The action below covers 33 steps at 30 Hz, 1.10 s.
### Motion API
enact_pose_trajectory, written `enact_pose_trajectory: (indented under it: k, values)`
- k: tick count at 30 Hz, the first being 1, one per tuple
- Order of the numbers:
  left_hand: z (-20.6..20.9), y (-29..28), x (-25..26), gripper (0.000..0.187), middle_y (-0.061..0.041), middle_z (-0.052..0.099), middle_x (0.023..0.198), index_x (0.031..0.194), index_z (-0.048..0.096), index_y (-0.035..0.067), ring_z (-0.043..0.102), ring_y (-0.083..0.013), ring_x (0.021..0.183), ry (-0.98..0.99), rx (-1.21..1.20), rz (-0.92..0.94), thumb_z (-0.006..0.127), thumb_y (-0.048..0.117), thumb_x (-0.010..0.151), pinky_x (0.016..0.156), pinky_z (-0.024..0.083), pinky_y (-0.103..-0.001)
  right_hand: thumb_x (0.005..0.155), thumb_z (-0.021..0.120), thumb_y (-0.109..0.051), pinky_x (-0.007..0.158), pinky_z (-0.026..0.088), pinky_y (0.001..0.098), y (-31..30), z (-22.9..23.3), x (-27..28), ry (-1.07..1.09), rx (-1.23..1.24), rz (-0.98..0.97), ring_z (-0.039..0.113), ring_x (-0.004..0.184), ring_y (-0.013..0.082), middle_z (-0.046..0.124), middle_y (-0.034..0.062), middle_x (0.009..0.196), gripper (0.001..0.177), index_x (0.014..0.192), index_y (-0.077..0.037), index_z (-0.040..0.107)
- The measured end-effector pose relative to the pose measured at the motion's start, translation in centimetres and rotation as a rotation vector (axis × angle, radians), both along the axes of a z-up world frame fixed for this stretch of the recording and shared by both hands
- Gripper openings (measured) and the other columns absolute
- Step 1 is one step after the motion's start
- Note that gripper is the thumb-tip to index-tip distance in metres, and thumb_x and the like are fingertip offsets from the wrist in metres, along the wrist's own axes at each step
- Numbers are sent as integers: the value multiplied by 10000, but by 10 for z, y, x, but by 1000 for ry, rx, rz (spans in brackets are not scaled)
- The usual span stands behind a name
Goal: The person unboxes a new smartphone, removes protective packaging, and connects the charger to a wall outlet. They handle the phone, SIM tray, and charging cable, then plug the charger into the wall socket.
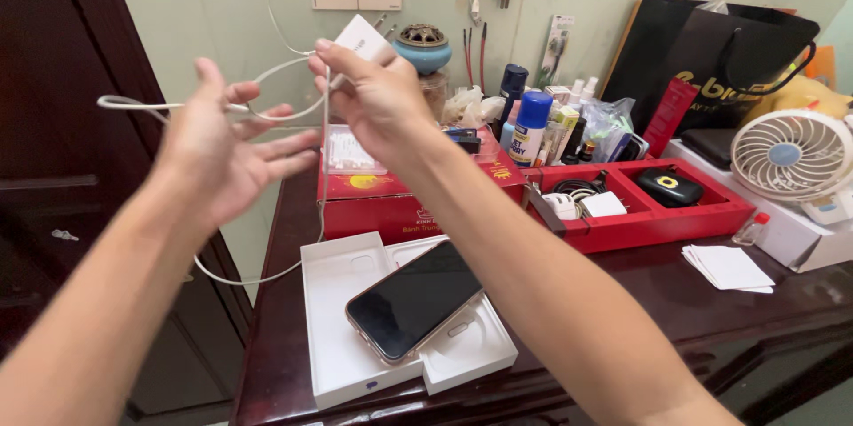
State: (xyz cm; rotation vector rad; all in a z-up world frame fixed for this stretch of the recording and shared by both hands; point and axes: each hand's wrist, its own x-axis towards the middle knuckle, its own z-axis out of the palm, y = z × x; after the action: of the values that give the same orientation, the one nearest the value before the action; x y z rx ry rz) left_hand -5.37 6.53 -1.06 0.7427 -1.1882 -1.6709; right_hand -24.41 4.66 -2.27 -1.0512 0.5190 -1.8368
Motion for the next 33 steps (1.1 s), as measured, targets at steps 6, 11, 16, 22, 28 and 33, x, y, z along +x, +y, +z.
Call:
enact_pose_trajectory:
  k: [6,11,16,22,28,33]
  values:
    - [-2,15,-18,614,-114,628,1013,1337,424,126,593,-185,739,-220,-123,-143,258,617,1006,748,502,-401,894,781,-72,802,570,352,-18,-5,13,-10,-43,-81,659,944,236,662,157,1044,288,1084,70,617]
    - [5,-4,7,459,27,359,666,1061,576,87,307,-97,543,-375,-335,-3,355,489,1081,509,316,-292,890,722,-299,799,600,429,4,18,-18,279,273,-111,640,920,189,644,46,1030,351,1130,-78,593]
    - [24,-32,45,376,76,294,623,971,507,90,248,-76,507,-318,-346,158,373,412,1115,428,230,-243,958,599,-386,768,581,409,17,24,-40,194,302,55,676,831,201,662,77,1037,395,1216,-100,511]
    - [18,-67,89,416,30,329,691,1026,515,35,260,-101,545,-603,-379,268,312,370,1168,453,277,-276,1018,607,-318,605,510,295,10,18,-76,47,165,286,562,659,120,645,105,981,314,1165,-87,452]
    - [-20,-88,119,513,-2,490,755,1043,561,87,432,-107,660,-581,16,230,173,408,1141,640,440,-307,1020,628,-177,713,577,284,14,28,-85,124,182,36,626,783,142,624,113,990,292,1197,23,510]
    - [-67,-128,133,549,21,296,641,746,307,203,445,-242,632,-510,126,-26,234,602,1117,735,582,-533,984,614,-161,838,649,403,10,26,-59,53,196,-45,706,921,247,640,154,1023,317,1210,37,515]
